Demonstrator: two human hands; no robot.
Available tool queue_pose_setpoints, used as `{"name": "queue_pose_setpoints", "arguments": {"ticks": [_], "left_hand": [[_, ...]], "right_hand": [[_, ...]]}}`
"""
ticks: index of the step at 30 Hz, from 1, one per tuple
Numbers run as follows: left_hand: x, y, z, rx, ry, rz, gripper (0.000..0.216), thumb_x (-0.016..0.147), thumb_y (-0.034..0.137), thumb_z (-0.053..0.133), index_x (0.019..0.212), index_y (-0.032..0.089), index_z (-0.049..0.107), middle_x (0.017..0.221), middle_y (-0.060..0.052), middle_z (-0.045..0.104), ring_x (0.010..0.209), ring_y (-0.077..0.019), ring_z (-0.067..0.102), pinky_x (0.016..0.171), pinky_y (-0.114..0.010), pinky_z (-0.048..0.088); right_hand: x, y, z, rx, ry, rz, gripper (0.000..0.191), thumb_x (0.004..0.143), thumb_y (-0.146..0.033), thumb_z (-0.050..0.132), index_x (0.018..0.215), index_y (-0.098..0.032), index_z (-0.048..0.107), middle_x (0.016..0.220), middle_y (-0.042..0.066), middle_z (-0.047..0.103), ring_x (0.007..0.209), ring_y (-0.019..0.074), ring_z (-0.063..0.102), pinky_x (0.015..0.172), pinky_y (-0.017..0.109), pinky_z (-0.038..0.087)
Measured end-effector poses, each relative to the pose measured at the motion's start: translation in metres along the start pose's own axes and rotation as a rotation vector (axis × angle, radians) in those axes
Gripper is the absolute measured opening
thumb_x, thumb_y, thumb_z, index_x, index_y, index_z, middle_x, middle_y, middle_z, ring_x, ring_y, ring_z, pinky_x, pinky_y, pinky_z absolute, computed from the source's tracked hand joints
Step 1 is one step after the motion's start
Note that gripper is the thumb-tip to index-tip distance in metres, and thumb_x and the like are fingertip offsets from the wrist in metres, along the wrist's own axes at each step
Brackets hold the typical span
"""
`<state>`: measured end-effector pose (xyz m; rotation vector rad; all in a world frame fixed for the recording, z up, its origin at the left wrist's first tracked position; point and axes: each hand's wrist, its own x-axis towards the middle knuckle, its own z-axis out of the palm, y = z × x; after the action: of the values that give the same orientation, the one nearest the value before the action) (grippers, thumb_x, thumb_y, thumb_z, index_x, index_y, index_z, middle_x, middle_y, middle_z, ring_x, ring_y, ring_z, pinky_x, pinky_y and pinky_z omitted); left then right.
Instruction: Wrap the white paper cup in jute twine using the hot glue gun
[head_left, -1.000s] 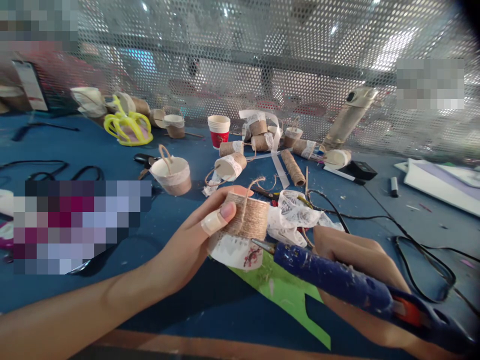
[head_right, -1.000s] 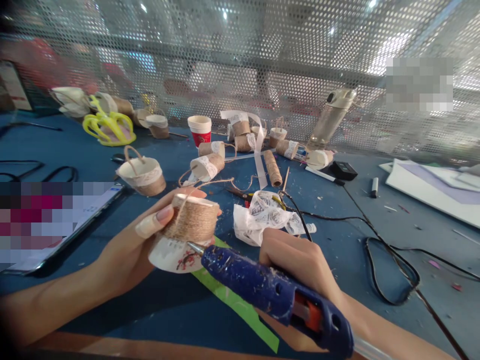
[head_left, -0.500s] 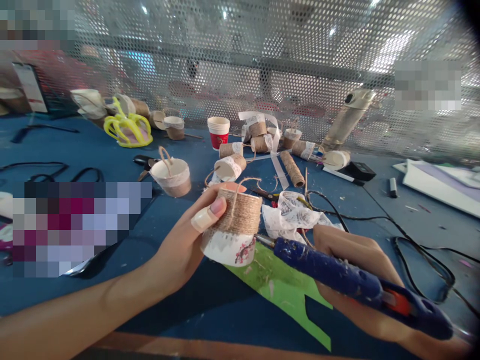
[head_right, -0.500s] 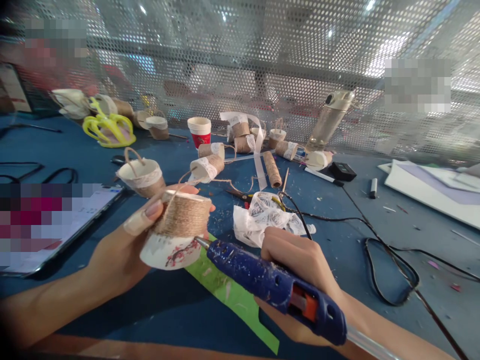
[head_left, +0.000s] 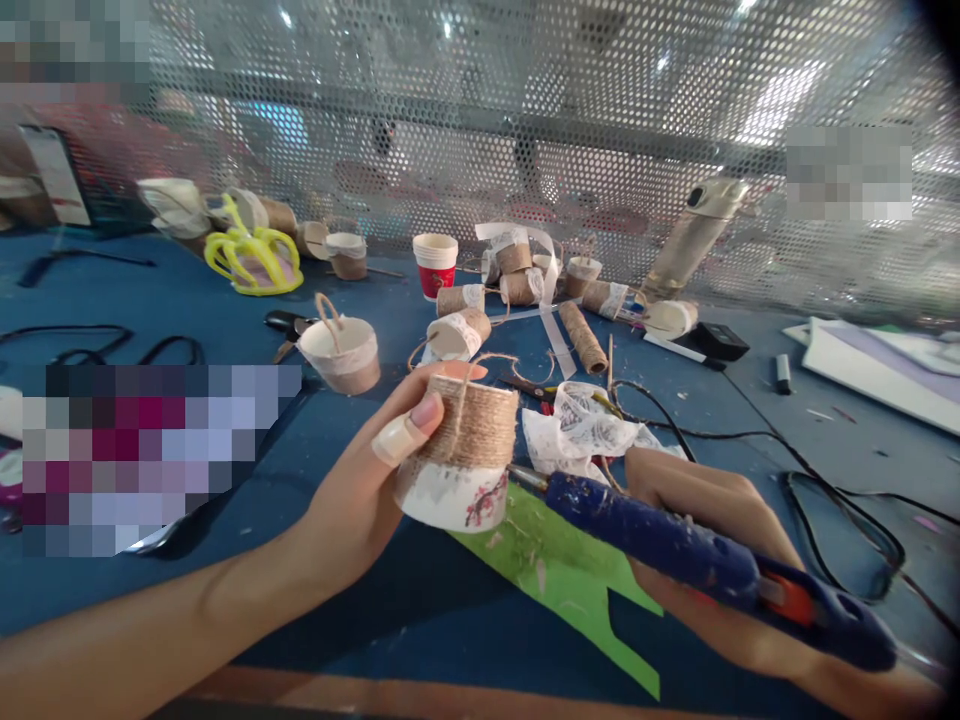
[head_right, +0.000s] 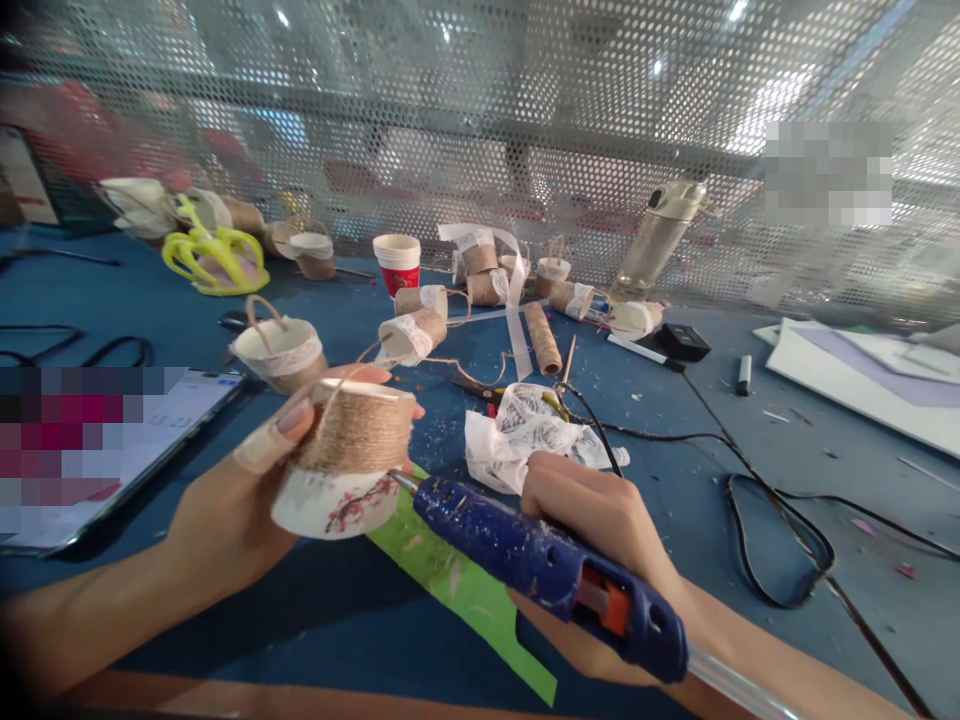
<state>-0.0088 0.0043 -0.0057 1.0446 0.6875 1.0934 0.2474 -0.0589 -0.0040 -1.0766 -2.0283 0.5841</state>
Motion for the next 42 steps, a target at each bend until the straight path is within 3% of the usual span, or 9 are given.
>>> {"name": "queue_pose_setpoints", "arguments": {"ticks": [6, 12, 16, 20, 25, 31, 37, 42], "left_hand": [[0.000, -0.001, -0.001, -0.014, -0.002, -0.022, 0.042, 0.084, 0.056, 0.071, 0.115, 0.028, 0.072, 0.112, -0.005, 0.077, 0.093, -0.0256, 0.071, 0.081, -0.035, 0.054], [-0.001, -0.002, 0.000, 0.035, 0.015, -0.039, 0.037, 0.083, 0.050, 0.075, 0.114, 0.030, 0.073, 0.109, -0.002, 0.074, 0.095, -0.0231, 0.068, 0.076, -0.031, 0.055], [0.001, -0.003, 0.000, 0.092, -0.033, 0.048, 0.027, 0.087, 0.045, 0.074, 0.111, 0.032, 0.074, 0.110, 0.000, 0.072, 0.094, -0.0194, 0.066, 0.073, -0.025, 0.055], [0.001, -0.005, -0.002, 0.106, -0.059, 0.096, 0.022, 0.090, 0.040, 0.073, 0.111, 0.034, 0.072, 0.113, 0.002, 0.070, 0.098, -0.0170, 0.066, 0.072, -0.020, 0.054], [0.003, -0.006, -0.002, 0.162, -0.059, 0.157, 0.020, 0.089, 0.036, 0.075, 0.108, 0.033, 0.070, 0.100, 0.003, 0.067, 0.085, -0.0116, 0.064, 0.066, -0.015, 0.053], [0.000, -0.005, -0.002, 0.277, -0.041, 0.225, 0.023, 0.089, 0.031, 0.075, 0.111, 0.034, 0.067, 0.100, 0.005, 0.069, 0.089, -0.0127, 0.065, 0.075, -0.018, 0.054], [-0.002, -0.003, 0.000, 0.322, -0.004, 0.271, 0.026, 0.086, 0.027, 0.079, 0.109, 0.032, 0.067, 0.103, 0.004, 0.069, 0.091, -0.0121, 0.066, 0.076, -0.017, 0.054], [-0.001, -0.003, 0.001, 0.263, -0.015, 0.267, 0.021, 0.090, 0.029, 0.075, 0.110, 0.031, 0.066, 0.103, 0.005, 0.070, 0.090, -0.0092, 0.066, 0.075, -0.014, 0.053]], "right_hand": [[-0.002, -0.001, 0.003, 0.035, 0.052, 0.044, 0.030, 0.078, -0.024, 0.066, 0.068, -0.024, 0.037, 0.064, -0.005, 0.039, 0.055, 0.0131, 0.033, 0.052, 0.029, 0.025], [-0.002, -0.008, 0.010, 0.018, 0.094, 0.055, 0.030, 0.089, -0.022, 0.056, 0.068, -0.023, 0.035, 0.064, -0.005, 0.037, 0.056, 0.0140, 0.031, 0.054, 0.029, 0.021], [-0.001, -0.011, 0.012, -0.021, 0.135, 0.075, 0.033, 0.093, -0.016, 0.054, 0.067, -0.022, 0.033, 0.064, -0.005, 0.034, 0.055, 0.0135, 0.029, 0.053, 0.029, 0.019], [0.000, -0.011, 0.013, -0.070, 0.155, 0.037, 0.032, 0.089, -0.018, 0.057, 0.068, -0.022, 0.033, 0.065, -0.006, 0.032, 0.056, 0.0132, 0.028, 0.053, 0.027, 0.020], [-0.001, -0.007, 0.013, -0.147, 0.142, -0.009, 0.028, 0.083, -0.019, 0.057, 0.071, -0.024, 0.032, 0.067, -0.006, 0.031, 0.057, 0.0133, 0.027, 0.052, 0.027, 0.020], [-0.003, -0.005, 0.012, -0.213, 0.111, -0.043, 0.031, 0.074, -0.016, 0.061, 0.074, -0.025, 0.032, 0.069, -0.006, 0.031, 0.057, 0.0133, 0.027, 0.051, 0.026, 0.022], [-0.003, -0.004, 0.010, -0.314, 0.119, -0.065, 0.024, 0.089, -0.014, 0.051, 0.075, -0.025, 0.034, 0.070, -0.006, 0.032, 0.056, 0.0130, 0.029, 0.050, 0.024, 0.025], [-0.003, -0.002, 0.008, -0.313, 0.114, -0.070, 0.029, 0.076, -0.017, 0.061, 0.076, -0.026, 0.034, 0.071, -0.006, 0.030, 0.057, 0.0136, 0.027, 0.049, 0.024, 0.025]]}}
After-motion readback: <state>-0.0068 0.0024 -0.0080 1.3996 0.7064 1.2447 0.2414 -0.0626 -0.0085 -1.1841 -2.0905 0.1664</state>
